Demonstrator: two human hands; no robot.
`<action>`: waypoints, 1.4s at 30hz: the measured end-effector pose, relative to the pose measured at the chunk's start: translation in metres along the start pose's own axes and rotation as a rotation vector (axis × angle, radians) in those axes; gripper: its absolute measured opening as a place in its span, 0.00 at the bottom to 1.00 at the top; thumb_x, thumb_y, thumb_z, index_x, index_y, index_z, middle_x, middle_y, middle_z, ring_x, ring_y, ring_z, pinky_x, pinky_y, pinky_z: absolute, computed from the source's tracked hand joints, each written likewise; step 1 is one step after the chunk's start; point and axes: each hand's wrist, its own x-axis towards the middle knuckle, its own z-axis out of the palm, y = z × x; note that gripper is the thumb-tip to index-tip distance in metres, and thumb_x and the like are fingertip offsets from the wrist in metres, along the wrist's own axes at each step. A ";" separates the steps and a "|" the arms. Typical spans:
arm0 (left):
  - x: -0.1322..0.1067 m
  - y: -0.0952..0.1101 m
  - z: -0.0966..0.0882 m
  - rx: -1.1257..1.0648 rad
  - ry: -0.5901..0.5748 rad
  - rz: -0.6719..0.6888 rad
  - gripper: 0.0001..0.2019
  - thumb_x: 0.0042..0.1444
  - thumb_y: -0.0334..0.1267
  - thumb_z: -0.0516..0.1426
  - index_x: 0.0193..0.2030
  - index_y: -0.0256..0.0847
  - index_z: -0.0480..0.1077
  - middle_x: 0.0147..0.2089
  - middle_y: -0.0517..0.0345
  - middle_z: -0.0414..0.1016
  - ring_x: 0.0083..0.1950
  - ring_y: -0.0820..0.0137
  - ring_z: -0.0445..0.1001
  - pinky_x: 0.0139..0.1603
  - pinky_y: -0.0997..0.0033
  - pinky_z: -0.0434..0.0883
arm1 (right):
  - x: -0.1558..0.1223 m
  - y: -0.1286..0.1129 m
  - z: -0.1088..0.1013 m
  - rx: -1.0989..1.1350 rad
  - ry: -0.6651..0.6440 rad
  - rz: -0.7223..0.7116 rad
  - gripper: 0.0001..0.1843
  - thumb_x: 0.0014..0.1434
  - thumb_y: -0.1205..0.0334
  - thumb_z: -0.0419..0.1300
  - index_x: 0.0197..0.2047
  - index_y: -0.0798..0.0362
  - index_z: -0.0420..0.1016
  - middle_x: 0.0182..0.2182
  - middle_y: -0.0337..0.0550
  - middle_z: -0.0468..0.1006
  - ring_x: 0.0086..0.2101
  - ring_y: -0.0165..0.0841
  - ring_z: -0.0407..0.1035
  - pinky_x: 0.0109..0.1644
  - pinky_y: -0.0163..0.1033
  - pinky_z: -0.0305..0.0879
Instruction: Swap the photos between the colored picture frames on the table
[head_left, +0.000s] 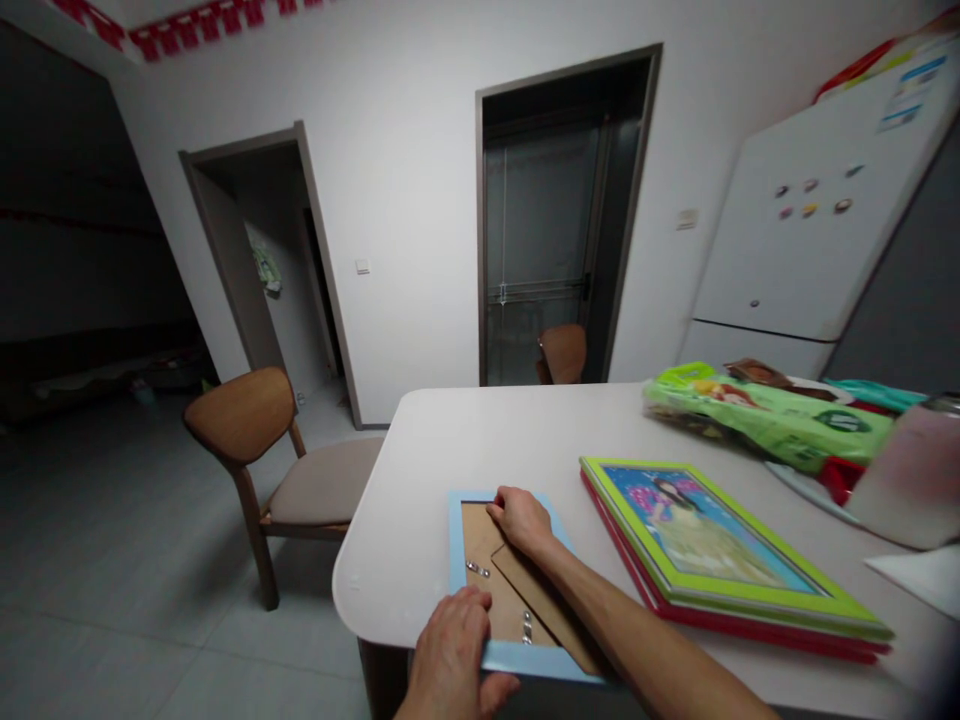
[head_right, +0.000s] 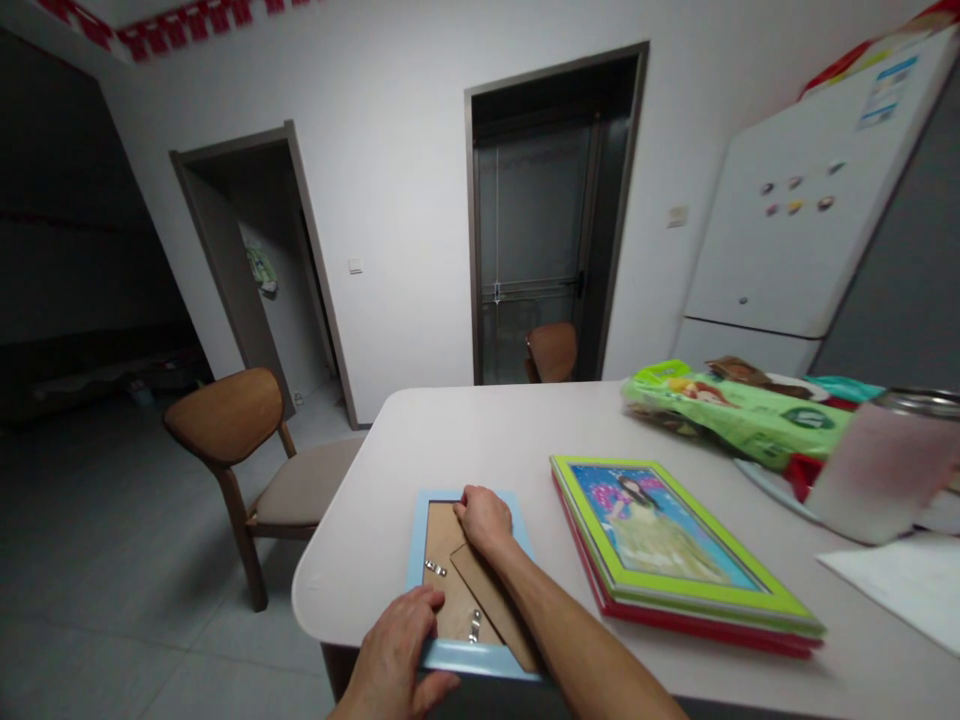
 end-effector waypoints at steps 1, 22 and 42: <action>0.000 0.001 0.000 -0.002 -0.005 -0.010 0.29 0.37 0.34 0.61 0.49 0.35 0.60 0.52 0.44 0.63 0.53 0.57 0.60 0.54 0.55 0.59 | 0.000 0.001 0.001 0.001 0.000 0.002 0.11 0.50 0.57 0.50 0.30 0.51 0.71 0.31 0.43 0.76 0.32 0.31 0.68 0.29 0.33 0.55; -0.002 -0.005 0.001 -0.066 0.026 -0.004 0.30 0.37 0.34 0.62 0.50 0.36 0.58 0.52 0.48 0.63 0.54 0.61 0.60 0.55 0.59 0.57 | -0.067 -0.022 -0.020 0.182 -0.120 -0.472 0.10 0.46 0.67 0.52 0.24 0.51 0.75 0.24 0.40 0.73 0.28 0.28 0.64 0.33 0.31 0.54; 0.011 0.005 0.003 0.100 -0.069 0.009 0.18 0.34 0.30 0.60 0.36 0.41 0.63 0.55 0.50 0.60 0.57 0.59 0.55 0.56 0.46 0.46 | -0.040 0.021 -0.033 0.219 0.019 -0.141 0.13 0.51 0.62 0.48 0.29 0.51 0.75 0.29 0.42 0.77 0.31 0.30 0.68 0.34 0.31 0.57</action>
